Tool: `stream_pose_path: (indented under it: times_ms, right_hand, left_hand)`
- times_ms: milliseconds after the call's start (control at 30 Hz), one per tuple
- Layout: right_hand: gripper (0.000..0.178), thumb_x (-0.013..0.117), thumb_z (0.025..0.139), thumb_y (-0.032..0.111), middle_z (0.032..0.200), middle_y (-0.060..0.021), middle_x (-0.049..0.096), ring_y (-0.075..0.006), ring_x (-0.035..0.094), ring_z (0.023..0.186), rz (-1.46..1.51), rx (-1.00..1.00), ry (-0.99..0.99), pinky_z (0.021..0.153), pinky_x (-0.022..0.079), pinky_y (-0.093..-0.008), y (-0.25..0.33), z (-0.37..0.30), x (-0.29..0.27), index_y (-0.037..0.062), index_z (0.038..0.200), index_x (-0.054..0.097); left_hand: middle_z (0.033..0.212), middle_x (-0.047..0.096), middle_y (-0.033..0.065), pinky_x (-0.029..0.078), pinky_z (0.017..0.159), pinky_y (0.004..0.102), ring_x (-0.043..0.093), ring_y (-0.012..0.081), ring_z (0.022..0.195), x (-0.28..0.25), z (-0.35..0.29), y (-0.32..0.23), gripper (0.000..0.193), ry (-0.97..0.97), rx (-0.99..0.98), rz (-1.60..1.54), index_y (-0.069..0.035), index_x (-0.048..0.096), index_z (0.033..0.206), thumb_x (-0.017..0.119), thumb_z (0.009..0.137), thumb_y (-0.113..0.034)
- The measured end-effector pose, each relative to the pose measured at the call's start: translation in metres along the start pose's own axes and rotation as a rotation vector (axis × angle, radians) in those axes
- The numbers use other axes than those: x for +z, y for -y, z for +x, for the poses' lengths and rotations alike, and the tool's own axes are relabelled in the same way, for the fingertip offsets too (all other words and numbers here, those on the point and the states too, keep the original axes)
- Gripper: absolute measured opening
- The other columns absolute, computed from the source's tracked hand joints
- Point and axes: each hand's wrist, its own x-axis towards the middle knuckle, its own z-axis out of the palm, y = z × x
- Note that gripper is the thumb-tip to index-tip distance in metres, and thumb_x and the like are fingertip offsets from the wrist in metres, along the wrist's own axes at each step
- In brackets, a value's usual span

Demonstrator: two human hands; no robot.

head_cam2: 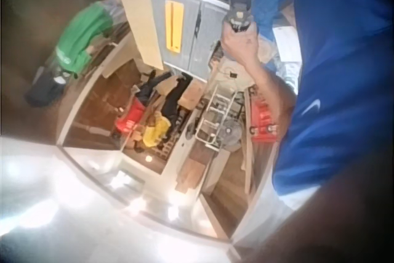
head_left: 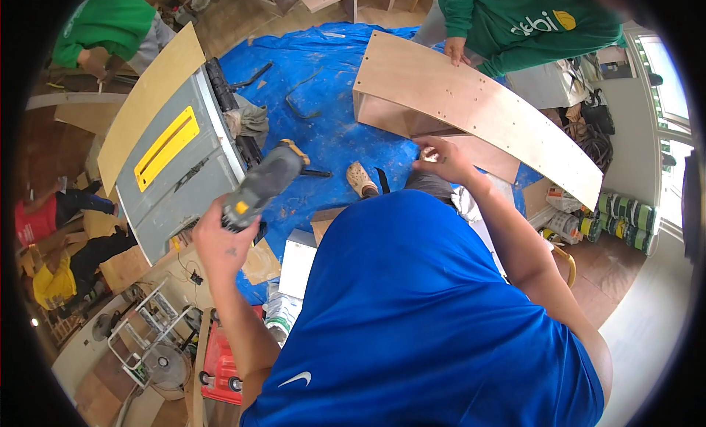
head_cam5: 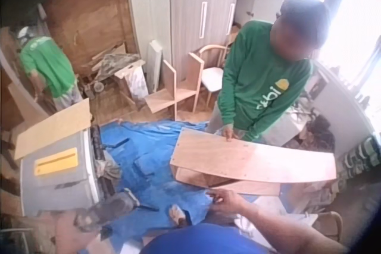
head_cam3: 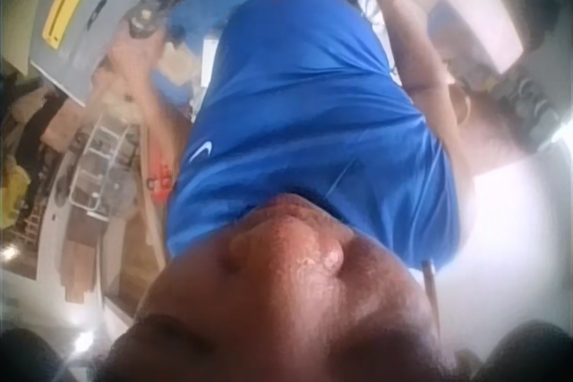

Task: The person assembles a wooden cabinet by aligning panels and securing them with screws. They use a power drill to fasten the pieces together while another person assists by holding the panels in place.

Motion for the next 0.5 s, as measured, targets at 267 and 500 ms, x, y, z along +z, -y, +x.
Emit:
stream_pose_path:
  times_ms: [267, 500]
  right_hand:
    - [0.061, 0.083, 0.068, 0.022, 0.125, -0.0155, 0.065, -0.0346, 0.059, 0.118, -0.211, -0.718, 0.101, 0.104, 0.045, -0.0441, 0.123, 0.022, -0.028, 0.0082, 0.125, 0.066]
    - [0.052, 0.087, 0.068, 0.017, 0.106, -0.0136, 0.072, -0.0328, 0.068, 0.097, 0.059, -0.738, 0.113, 0.089, 0.052, -0.0413, 0.137, 0.012, -0.090, 0.0035, 0.114, 0.068]
  left_hand:
    - [0.086, 0.070, 0.0120, 0.052, 0.073, 0.0404, 0.067, 0.0352, 0.081, 0.040, 0.067, -0.101, 0.044, 0.337, 0.545, -0.173, -0.009, 0.070, 0.099, 0.081, 0.057, -0.013]
    - [0.087, 0.070, 0.0115, 0.053, 0.074, 0.0406, 0.068, 0.0354, 0.084, 0.073, 0.107, -0.174, 0.043, 0.465, 0.622, -0.330, -0.010, 0.069, 0.098, 0.082, 0.057, -0.013]
